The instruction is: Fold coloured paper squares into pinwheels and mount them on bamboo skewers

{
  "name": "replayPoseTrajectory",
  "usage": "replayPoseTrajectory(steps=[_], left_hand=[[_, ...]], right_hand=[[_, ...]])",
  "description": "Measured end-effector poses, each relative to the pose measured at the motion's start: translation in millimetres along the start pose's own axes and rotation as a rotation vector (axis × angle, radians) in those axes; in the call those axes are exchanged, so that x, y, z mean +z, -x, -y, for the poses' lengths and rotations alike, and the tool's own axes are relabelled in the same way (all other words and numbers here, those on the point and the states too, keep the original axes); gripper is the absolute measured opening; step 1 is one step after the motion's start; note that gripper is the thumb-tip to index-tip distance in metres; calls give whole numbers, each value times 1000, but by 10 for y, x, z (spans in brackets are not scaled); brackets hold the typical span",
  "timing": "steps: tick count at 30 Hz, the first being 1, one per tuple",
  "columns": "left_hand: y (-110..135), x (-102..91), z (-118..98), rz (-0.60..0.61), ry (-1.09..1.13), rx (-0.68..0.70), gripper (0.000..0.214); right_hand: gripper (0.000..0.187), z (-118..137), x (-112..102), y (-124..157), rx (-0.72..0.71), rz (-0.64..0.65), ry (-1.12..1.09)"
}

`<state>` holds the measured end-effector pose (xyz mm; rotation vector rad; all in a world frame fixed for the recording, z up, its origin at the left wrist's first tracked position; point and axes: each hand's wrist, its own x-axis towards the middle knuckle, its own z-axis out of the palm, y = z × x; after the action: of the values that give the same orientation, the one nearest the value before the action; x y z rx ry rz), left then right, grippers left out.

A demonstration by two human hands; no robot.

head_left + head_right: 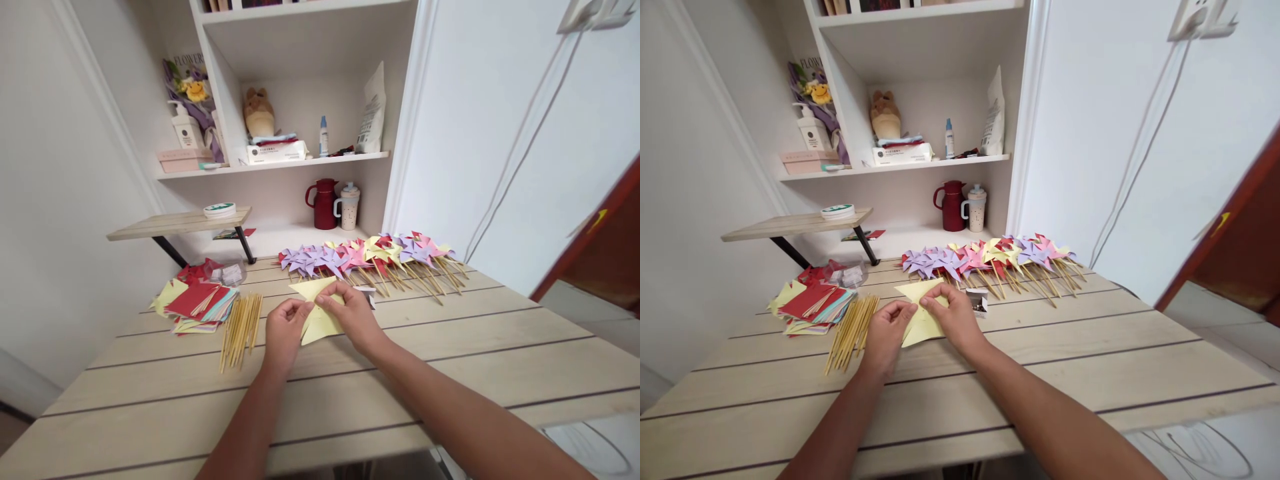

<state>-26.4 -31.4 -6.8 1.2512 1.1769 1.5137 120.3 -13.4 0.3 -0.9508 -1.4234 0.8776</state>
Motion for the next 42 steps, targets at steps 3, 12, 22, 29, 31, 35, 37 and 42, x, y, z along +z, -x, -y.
replayPoseTrajectory(steps=[3,12,22,29,31,35,37,42], left_hand=[[-7,-13,16,-30,-50,25,33],[7,-38,-9,-136,-22,68,43],[4,-20,10,-58,16,18,41],[-5,-37,-18,-9,87,8,38],[-2,-47,-41,54,123,-10,41],[6,-49,-65,116,112,-53,51],[2,-42,-54,95,77,-44,49],[-22,-40,0,92,106,-63,44]], right_hand=[[20,13,-8,12,-7,48,-23],[21,-7,6,25,-23,176,68],[12,-3,15,15,-124,171,133],[17,-19,-5,-7,-107,198,112],[19,-22,-27,-22,-55,184,102],[21,-16,-55,-40,15,162,109],[20,-6,-57,-41,28,163,99],[19,17,-54,-35,69,173,59]])
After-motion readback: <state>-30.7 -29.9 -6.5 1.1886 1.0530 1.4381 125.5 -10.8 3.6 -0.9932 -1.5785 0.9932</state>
